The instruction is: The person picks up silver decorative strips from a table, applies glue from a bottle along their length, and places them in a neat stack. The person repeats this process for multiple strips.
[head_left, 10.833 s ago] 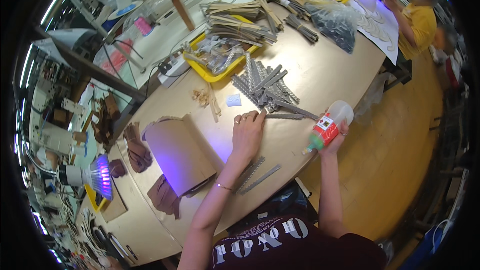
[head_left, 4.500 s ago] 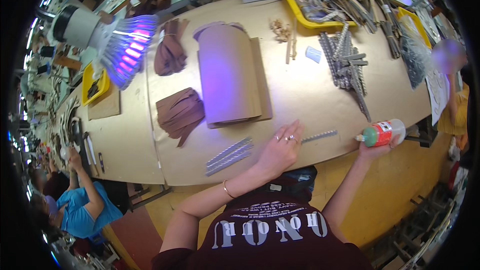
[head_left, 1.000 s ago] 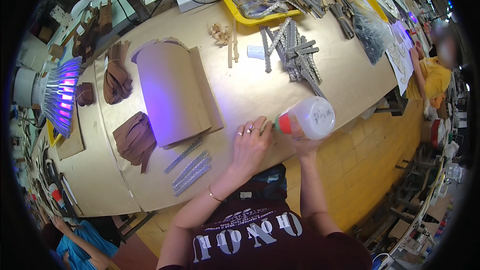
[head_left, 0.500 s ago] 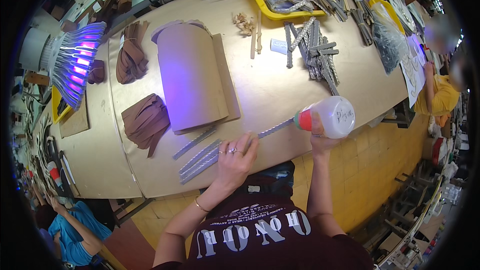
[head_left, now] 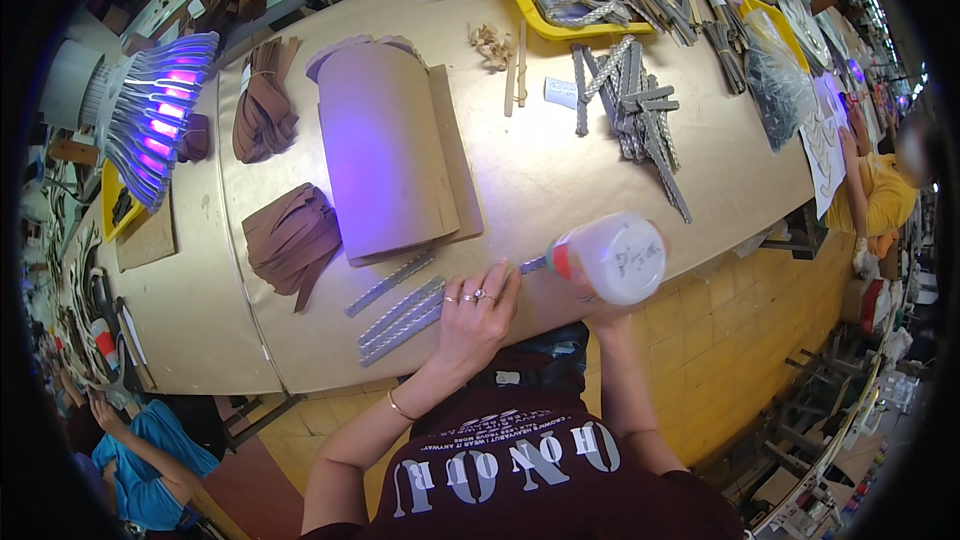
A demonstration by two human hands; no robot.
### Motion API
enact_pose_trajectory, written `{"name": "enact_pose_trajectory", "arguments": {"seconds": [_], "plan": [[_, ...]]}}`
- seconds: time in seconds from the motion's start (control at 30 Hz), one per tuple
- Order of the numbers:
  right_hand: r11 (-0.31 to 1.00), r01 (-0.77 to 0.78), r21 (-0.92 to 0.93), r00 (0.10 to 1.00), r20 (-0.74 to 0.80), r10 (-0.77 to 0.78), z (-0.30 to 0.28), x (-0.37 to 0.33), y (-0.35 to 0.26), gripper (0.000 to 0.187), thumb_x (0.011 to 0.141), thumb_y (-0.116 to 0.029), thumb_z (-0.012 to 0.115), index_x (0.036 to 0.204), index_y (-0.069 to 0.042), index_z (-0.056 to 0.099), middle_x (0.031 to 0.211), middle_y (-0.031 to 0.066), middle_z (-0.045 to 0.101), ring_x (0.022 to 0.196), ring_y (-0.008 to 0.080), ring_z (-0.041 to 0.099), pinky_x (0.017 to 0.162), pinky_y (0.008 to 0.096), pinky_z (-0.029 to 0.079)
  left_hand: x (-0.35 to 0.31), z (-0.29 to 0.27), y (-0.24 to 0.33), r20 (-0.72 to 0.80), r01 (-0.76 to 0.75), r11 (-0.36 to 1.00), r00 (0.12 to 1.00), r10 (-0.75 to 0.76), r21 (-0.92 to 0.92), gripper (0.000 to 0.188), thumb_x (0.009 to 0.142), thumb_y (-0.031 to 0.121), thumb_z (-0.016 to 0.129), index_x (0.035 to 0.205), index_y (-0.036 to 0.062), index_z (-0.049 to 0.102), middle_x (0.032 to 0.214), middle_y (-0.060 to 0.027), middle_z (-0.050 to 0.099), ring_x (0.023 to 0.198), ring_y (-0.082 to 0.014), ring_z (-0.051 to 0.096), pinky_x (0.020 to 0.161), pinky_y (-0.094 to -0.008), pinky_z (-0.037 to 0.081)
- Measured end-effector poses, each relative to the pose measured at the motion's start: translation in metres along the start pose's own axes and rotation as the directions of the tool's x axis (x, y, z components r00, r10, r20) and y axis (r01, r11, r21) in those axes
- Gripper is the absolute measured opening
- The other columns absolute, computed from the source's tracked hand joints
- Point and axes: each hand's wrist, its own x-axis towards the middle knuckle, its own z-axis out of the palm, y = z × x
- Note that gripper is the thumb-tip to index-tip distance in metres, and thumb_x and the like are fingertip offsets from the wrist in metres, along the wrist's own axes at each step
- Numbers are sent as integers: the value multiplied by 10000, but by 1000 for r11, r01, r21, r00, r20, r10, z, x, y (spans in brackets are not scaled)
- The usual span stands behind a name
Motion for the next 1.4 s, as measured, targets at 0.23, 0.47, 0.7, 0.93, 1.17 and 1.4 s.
{"name": "enact_pose_trajectory", "arguments": {"seconds": [0.23,0.47,0.7,0.93,1.17,1.4], "plan": [[961,237,-140,966,140,-218,3,6,-23,870,558,-293,915,1200,59,445,1012,143,554,813,223,611,665,320,504,-1,0,-1,16,-18,1000,1000,18,14,369,720,137,695,1086,99,673,1200,-72,572,965,-222,556,858,-396,424],[996,57,-67,981,-183,-68,-8,26,-8,602,735,-303,804,1118,76,534,991,161,633,864,281,655,782,379,526,1,0,1,16,-8,1000,1000,8,28,365,713,135,699,1075,93,677,1183,-74,584,955,-223,561,856,-395,426],[989,18,-150,962,-269,-58,-35,50,19,526,747,-290,809,1085,52,595,974,130,661,889,265,661,817,379,517,4,-3,2,16,-18,999,1000,18,37,378,720,135,700,1095,91,677,1163,-70,592,934,-219,563,838,-385,433],[992,-123,7,991,-42,124,-5,-5,-9,438,778,-198,779,1126,-10,592,1043,99,637,932,235,628,844,373,497,2,-3,0,19,-31,999,999,31,37,383,719,136,699,1098,89,673,1157,-72,590,932,-216,561,832,-384,434],[997,-15,-72,999,-31,13,2,-10,-18,504,756,-237,791,1132,22,578,1024,128,634,919,261,638,813,368,513,3,-5,-1,34,-36,999,999,35,36,383,731,135,689,1109,83,654,1154,-73,582,920,-213,569,833,-382,438],[983,14,-181,971,-233,-57,-27,31,6,528,754,-258,793,1115,57,573,1031,140,637,927,271,648,822,373,516,5,-7,-1,38,-47,997,998,45,53,349,741,135,685,1085,81,660,1117,-75,598,904,-211,579,833,-380,444]]}}
